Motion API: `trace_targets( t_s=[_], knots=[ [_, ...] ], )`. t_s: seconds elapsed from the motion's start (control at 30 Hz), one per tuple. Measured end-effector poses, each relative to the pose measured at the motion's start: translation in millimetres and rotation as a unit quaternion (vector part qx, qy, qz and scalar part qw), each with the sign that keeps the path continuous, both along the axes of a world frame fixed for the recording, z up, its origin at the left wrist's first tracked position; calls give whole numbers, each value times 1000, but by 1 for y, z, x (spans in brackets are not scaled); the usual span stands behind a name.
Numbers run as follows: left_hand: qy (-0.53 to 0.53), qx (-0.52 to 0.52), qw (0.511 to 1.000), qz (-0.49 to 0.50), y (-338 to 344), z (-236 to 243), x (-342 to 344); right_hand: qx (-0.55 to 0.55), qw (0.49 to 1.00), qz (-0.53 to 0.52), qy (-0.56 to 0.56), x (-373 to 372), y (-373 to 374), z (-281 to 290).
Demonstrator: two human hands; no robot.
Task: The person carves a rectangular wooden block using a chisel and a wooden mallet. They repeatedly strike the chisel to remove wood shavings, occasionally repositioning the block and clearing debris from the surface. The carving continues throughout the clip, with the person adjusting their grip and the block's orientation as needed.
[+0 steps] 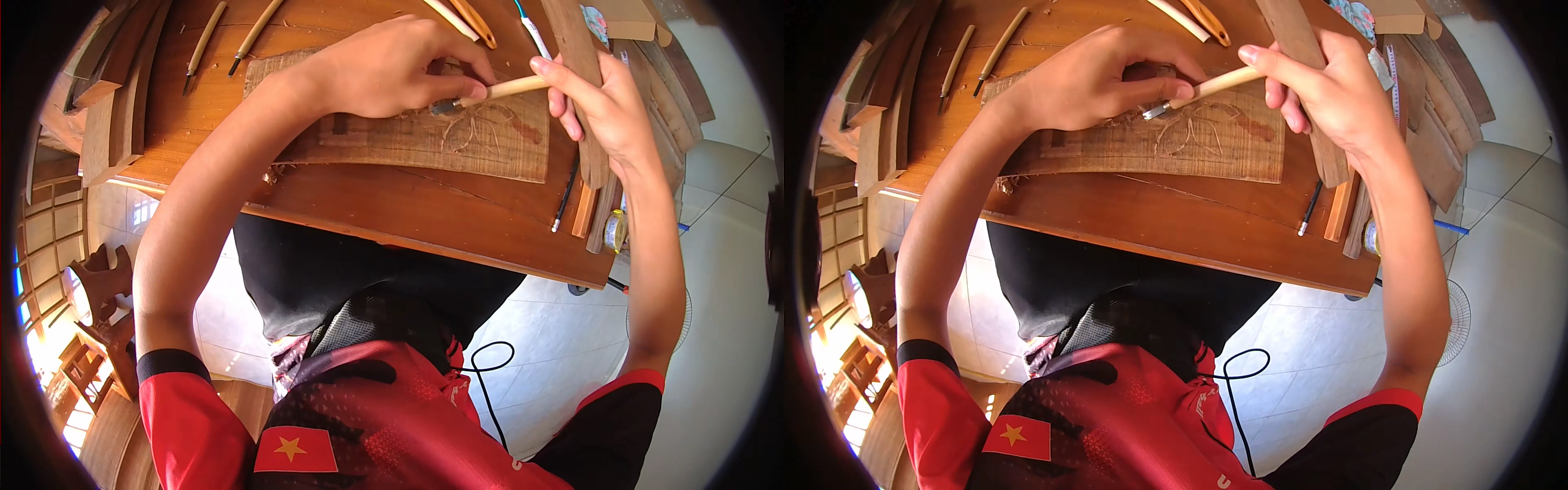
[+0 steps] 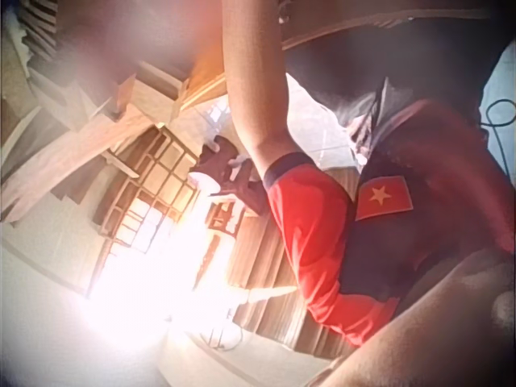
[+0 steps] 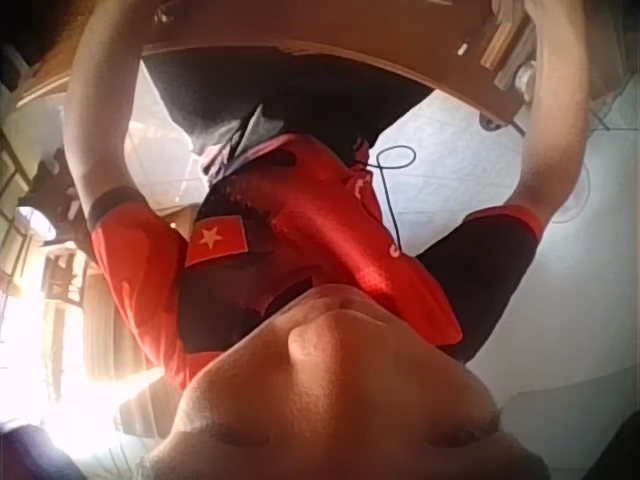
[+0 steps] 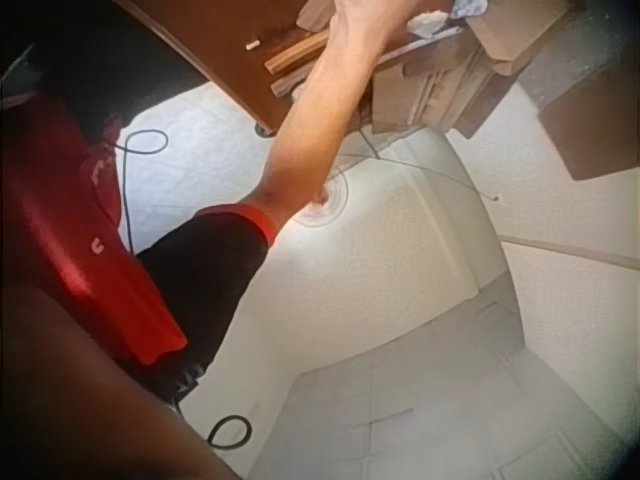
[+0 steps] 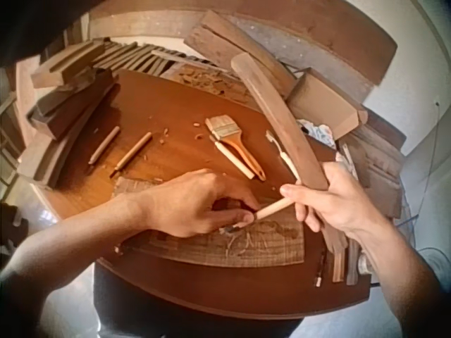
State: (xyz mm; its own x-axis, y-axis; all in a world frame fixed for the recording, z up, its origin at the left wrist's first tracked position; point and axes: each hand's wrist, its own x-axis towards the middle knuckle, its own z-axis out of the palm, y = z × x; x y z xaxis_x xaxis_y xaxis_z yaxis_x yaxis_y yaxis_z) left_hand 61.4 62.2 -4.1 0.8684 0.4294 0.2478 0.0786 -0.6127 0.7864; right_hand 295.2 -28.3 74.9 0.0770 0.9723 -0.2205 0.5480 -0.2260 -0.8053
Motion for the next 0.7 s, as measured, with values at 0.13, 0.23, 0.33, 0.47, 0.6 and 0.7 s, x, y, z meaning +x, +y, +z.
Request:
trace_targets(
  t_s=[0.13, 0.23, 0.33, 0.47, 0.6, 0.7],
  knots=[
    [6, -4, 1000, -6, 1, 2, 4, -11, 998, -55, 27, -2, -14, -9],
    [35, -21, 999, 4, -1, 3, 3, -24, 996, -78, 46, -4, -21, -12],
    [57, -30, 998, 6, 0, 3, 5, -47, 992, -97, 60, -3, -26, -12],
    [37, -16, 999, -4, 1, 3, 8, -68, 988, -116, 76, -3, -32, -18],
    [39, -21, 999, -6, 2, 1, 9, -78, 981, -139, 110, -6, -39, -24],
    [70, -32, 997, -8, 3, 6, 9, -79, 976, -160, 129, -9, -45, -25]
  ],
)
